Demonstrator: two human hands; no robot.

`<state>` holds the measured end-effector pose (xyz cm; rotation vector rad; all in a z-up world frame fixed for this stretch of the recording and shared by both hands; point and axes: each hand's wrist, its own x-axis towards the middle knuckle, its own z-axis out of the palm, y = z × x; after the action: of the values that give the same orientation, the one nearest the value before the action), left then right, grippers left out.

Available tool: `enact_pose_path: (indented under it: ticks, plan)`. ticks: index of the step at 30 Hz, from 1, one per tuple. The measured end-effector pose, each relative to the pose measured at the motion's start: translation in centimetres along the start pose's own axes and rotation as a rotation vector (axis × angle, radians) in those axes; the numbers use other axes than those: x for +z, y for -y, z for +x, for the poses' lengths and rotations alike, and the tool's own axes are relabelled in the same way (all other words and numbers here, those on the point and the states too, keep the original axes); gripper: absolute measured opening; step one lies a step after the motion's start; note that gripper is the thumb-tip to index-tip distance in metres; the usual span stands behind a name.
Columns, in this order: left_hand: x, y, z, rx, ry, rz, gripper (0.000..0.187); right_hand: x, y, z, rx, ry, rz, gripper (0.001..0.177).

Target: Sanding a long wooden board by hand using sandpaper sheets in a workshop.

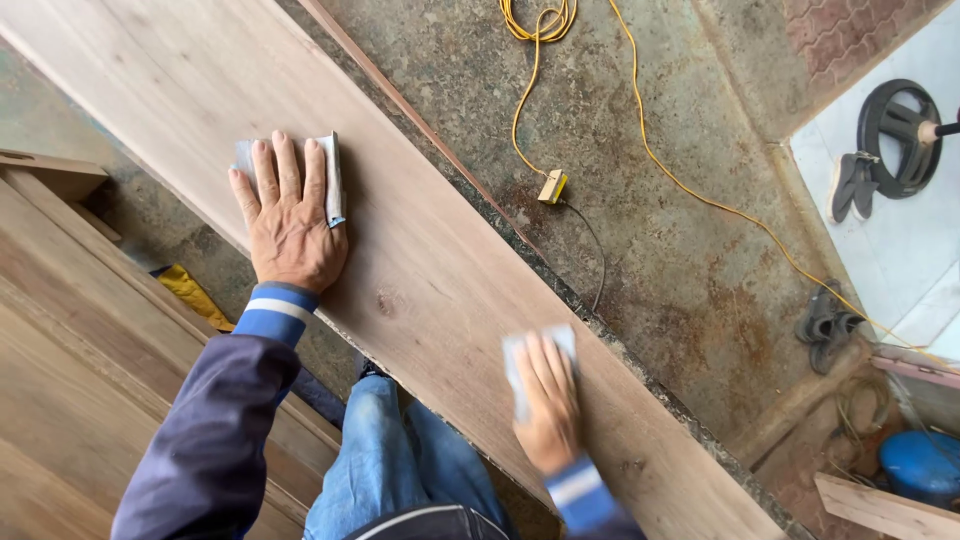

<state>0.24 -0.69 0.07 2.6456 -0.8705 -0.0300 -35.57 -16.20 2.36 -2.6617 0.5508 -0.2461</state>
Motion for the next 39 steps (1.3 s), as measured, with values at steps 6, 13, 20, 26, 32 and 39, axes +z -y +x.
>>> enact_pose_path:
  ticks: [6, 13, 20, 26, 32, 39]
  plan:
    - [1.1, -8.3, -5.7, 0.138, 0.031, 0.273, 0.079, -1.4, -0.9, 4.1, -0.006, -0.120, -0.003, 0.053]
    - [15.2, -32.8, -34.9, 1.126, 0.255, -0.091, 0.060, -5.3, -18.5, -23.0, 0.322, -0.347, -0.344, 0.039]
    - [4.5, -12.3, -8.4, 0.577, 0.270, -0.202, 0.094, -5.1, -16.5, -24.2, 0.430, -0.415, -0.267, 0.038]
    - [3.0, -4.4, -3.8, -0.071, 0.003, 0.017, 0.065, -2.7, -6.9, -12.6, 0.163, -0.337, -0.125, 0.037]
    - [3.0, -8.8, -5.7, -0.024, -0.054, 0.053, 0.074, 0.9, -1.3, 1.6, -0.161, -0.083, 0.046, 0.062]
    - [2.8, -20.4, -21.2, 0.488, 0.335, 0.103, 0.085, -4.7, -11.6, -17.6, -0.060, -0.161, -0.087, 0.050]
